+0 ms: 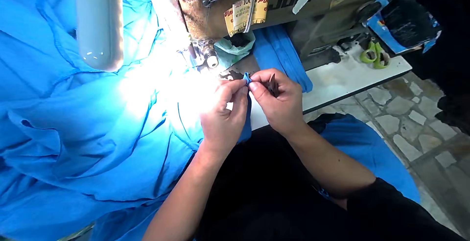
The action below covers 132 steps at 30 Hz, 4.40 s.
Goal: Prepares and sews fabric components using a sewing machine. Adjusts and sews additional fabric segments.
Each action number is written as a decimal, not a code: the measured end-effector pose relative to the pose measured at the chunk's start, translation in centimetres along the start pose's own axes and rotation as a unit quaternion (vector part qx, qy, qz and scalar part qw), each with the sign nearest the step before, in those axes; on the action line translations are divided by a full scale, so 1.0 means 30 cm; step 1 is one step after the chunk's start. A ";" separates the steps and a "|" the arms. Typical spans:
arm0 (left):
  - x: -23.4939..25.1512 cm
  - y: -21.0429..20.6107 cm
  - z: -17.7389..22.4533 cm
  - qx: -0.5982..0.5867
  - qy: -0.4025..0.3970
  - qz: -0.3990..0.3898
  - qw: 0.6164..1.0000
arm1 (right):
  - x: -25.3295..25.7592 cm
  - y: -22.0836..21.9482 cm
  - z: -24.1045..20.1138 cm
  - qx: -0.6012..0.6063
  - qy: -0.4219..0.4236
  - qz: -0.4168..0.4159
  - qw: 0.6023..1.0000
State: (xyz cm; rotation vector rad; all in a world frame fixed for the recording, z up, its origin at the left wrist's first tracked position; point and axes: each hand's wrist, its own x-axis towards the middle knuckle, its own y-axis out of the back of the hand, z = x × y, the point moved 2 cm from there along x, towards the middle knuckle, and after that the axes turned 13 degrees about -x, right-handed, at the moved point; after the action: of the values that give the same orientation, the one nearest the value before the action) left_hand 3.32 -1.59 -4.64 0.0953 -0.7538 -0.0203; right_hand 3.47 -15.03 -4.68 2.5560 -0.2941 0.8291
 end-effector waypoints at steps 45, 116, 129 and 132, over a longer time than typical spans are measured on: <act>0.014 0.150 0.031 -0.269 0.120 -0.015 0.955 | -0.102 -0.070 -0.004 0.115 -0.024 -0.076 0.990; 0.208 0.207 -0.309 0.376 0.420 -0.256 0.786 | 0.029 -0.250 0.049 -0.149 -0.150 -0.461 0.862; 0.200 0.203 -0.296 0.365 0.426 -0.223 0.797 | 0.072 -0.265 0.023 -0.330 -0.013 -0.546 0.770; 0.200 0.185 -0.268 0.360 0.442 -0.210 0.794 | 0.099 -0.263 0.075 -0.304 0.072 -0.551 0.774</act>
State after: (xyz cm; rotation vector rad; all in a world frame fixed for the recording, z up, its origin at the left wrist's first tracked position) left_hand 13.11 4.26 -5.86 0.9447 0.2606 -0.1043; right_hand 9.55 -9.31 -7.19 1.5750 0.8075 0.3349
